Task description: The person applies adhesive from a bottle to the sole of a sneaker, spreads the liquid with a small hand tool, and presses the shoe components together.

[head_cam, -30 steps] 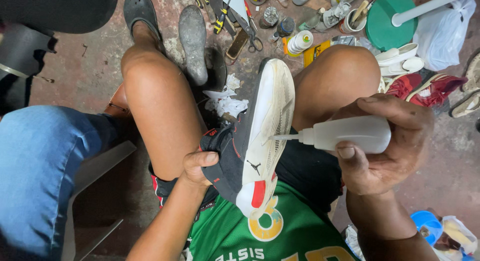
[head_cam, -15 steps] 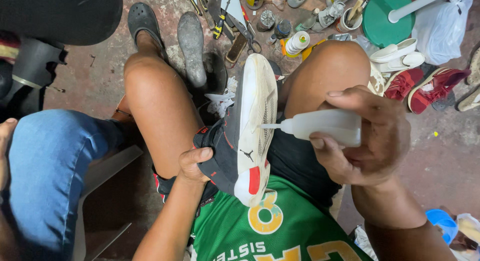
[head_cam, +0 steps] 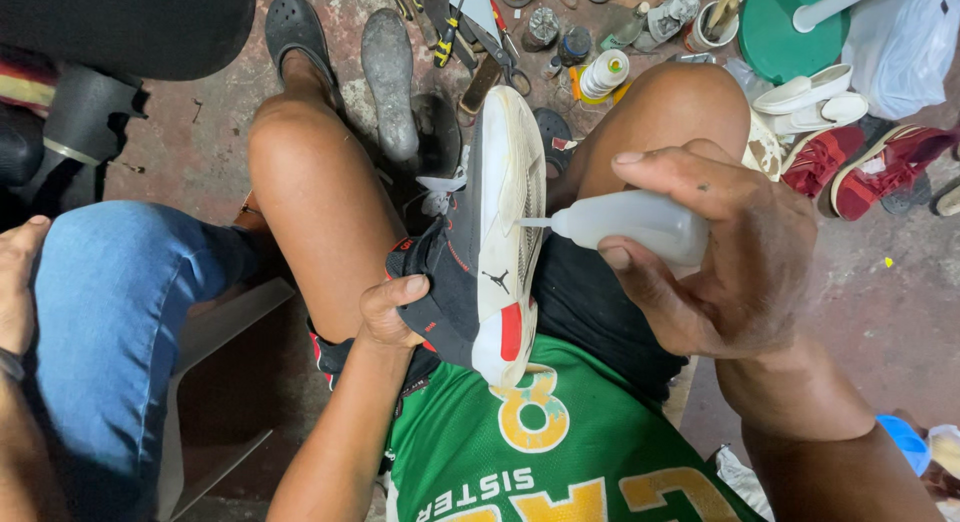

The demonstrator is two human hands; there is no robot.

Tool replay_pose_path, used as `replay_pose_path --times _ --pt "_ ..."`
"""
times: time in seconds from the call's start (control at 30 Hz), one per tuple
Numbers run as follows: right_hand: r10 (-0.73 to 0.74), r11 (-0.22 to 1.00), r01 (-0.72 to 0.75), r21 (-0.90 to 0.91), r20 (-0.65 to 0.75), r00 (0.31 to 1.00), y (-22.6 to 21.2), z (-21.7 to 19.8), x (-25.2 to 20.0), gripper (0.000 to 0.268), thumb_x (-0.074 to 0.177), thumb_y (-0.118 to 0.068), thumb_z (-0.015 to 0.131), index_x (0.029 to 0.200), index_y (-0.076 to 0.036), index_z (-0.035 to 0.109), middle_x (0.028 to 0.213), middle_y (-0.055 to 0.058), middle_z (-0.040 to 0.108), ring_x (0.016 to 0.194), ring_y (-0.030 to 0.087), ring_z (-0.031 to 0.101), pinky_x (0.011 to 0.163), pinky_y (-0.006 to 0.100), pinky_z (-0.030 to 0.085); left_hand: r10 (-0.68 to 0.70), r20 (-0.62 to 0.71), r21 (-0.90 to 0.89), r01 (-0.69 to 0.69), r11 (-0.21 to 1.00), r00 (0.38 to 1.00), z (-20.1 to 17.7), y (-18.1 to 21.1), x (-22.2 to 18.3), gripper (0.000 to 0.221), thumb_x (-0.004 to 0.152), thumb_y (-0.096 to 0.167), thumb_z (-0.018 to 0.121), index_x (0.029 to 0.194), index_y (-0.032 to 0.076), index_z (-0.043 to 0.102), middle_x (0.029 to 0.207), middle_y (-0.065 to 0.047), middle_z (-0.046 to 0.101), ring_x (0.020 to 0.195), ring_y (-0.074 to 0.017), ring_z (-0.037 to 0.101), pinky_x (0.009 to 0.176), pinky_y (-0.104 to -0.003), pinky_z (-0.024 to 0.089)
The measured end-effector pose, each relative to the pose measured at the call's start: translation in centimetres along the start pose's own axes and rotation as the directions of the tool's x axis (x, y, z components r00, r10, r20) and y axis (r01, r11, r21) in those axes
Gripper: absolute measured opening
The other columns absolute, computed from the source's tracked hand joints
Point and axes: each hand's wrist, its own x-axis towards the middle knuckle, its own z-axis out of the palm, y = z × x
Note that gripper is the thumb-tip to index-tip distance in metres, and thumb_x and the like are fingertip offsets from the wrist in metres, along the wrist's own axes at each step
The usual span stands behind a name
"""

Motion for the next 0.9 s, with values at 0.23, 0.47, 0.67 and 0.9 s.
replay_pose_path --times 0.23,0.47,0.67,0.9 --pt "-0.059 0.997 0.061 -0.043 0.032 0.998 -0.4 -0.1 1.4 0.044 0.097 -0.020 0.079 0.127 0.000 0.052 0.114 0.018 0.070 0.097 0.033 0.074 0.076 0.036 0.059 -0.010 -0.007 -0.002 0.010 1.000 1.000 0.3 0.0 0.1 0.079 0.084 0.016 0.072 0.152 -0.011 0.042 0.144 -0.026 0.058 0.132 -0.0356 0.059 0.119 -0.048 0.042" --pt "-0.105 0.994 0.107 -0.023 0.064 0.992 -0.8 -0.3 2.5 0.046 0.096 -0.015 0.080 0.127 -0.001 0.048 0.113 0.017 0.070 0.093 0.032 0.073 0.073 0.036 0.058 -0.006 0.004 -0.028 0.006 1.000 1.000 1.0 -0.1 0.2 0.078 0.084 0.016 0.071 0.151 -0.011 0.043 0.143 -0.027 0.059 0.131 -0.0368 0.060 0.118 -0.049 0.043" --pt "-0.103 0.994 0.105 -0.014 0.101 0.989 -1.1 -0.4 3.2 0.046 0.095 -0.013 0.080 0.126 -0.001 0.049 0.109 0.017 0.071 0.088 0.032 0.072 0.074 0.038 0.057 0.004 -0.024 -0.014 -0.004 1.000 1.000 1.1 -0.1 0.2 0.077 0.084 0.015 0.072 0.150 -0.012 0.044 0.143 -0.027 0.059 0.130 -0.0367 0.061 0.116 -0.049 0.045" --pt "-0.119 0.993 0.121 -0.013 0.107 0.987 -1.1 -0.3 3.7 0.047 0.096 -0.014 0.081 0.127 -0.002 0.049 0.108 0.017 0.070 0.090 0.032 0.073 0.072 0.036 0.056 0.019 -0.023 -0.007 -0.019 1.000 1.000 1.2 -0.1 0.2 0.078 0.084 0.016 0.072 0.151 -0.012 0.044 0.143 -0.027 0.059 0.130 -0.0365 0.061 0.117 -0.049 0.045"
